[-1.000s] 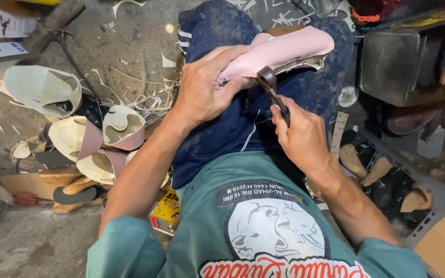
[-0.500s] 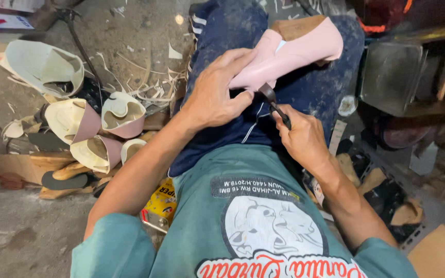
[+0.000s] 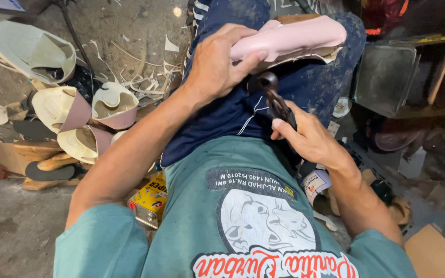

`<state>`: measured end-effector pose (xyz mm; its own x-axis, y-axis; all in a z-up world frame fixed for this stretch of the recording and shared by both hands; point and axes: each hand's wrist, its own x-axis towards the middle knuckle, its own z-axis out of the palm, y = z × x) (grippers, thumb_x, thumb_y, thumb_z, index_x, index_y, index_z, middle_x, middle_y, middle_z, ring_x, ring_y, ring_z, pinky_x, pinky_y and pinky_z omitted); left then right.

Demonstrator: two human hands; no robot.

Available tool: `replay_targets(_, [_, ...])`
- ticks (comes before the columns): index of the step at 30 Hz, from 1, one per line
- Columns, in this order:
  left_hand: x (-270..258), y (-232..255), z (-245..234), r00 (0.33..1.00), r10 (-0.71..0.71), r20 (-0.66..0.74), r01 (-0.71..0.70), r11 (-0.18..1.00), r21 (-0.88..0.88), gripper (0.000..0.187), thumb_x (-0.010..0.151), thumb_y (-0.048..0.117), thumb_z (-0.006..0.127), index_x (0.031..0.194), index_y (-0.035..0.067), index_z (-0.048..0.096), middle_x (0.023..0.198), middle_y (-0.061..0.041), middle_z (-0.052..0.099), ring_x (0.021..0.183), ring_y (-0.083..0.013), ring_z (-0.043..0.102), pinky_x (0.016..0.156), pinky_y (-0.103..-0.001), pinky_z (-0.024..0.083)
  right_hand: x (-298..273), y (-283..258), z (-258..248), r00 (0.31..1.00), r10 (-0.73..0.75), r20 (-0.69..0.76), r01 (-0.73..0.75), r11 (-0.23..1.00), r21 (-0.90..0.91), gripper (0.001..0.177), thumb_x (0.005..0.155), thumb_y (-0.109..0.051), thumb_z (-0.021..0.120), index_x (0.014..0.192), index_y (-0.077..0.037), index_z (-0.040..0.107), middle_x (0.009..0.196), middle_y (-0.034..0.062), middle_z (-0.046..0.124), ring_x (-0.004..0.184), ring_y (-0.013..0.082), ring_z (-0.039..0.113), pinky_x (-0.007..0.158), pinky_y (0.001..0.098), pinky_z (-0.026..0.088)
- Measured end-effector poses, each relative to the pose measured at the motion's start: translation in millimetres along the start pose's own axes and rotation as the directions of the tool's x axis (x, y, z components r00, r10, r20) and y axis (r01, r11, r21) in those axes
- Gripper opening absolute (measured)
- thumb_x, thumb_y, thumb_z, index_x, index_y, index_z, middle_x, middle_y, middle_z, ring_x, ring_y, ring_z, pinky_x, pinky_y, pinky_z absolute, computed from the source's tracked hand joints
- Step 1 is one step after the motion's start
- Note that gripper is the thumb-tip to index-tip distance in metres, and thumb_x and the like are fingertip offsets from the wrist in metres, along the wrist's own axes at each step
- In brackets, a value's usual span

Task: The person holds a pink slip-on shoe on their lap and uses pliers to pull out nails from the sole. They then use a hammer to tap the shoe, likely to secure the sole or adjust the fit.

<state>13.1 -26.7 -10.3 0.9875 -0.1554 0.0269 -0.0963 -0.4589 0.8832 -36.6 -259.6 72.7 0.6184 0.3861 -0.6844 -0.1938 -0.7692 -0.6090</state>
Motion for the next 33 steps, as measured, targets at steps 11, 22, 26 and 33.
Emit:
replay_targets(11, [13.0,-21.9,-18.2,0.947,0.218,0.238,-0.177,0.967,-0.182,0.041,0.099,0.025,0.061,0.132,0.001,0.059,0.126,-0.018,0.064,0.112,-0.0326,0.064,0.097,-0.039,0.045,34.9,31.6,26.4,0.686,-0.608,-0.399,0.328,0.749,-0.576,0.062,0.107,0.006,0.057,0.162,-0.006,0.030,0.115,0.0136,0.070,0.086,0.0288,0.067,0.067,0.0427,0.056])
replay_targets(22, [7.6,-11.8,-28.6,0.956,0.044,0.291,-0.027,0.998,-0.063,0.066,0.086,0.037,0.067,0.143,0.006,0.051,0.138,-0.017,0.063,0.118,-0.0349,0.064,0.098,-0.043,0.046,20.5,31.1,22.3,0.826,-0.427,-0.368,0.280,0.878,-0.389,0.034,0.104,-0.032,0.054,0.127,-0.008,0.060,0.104,0.0128,0.072,0.090,0.0379,0.070,0.076,0.0445,0.050])
replay_targets(26, [7.4,7.0,-28.6,0.977,-0.017,0.214,0.023,0.999,-0.028,0.060,0.093,0.049,0.060,0.138,0.009,0.060,0.133,-0.013,0.067,0.119,-0.0321,0.064,0.099,-0.041,0.045,17.7,13.7,-2.8,0.995,-0.001,-0.099,-0.035,0.931,-0.364,0.024,0.104,-0.036,0.046,0.108,-0.015,0.056,0.088,0.0034,0.075,0.094,0.0432,0.066,0.077,0.0505,0.044])
replay_targets(33, [0.0,-2.8,-17.8,0.990,0.073,0.119,-0.073,0.997,-0.004,0.043,0.099,0.036,0.058,0.133,0.010,0.063,0.127,-0.011,0.069,0.111,-0.0325,0.067,0.092,-0.041,0.049,25.9,3.1,-43.6,0.996,-0.090,0.007,0.087,0.936,-0.341,0.027,0.103,-0.029,0.049,0.124,-0.013,0.051,0.113,0.0083,0.069,0.105,0.0356,0.063,0.088,0.0448,0.045])
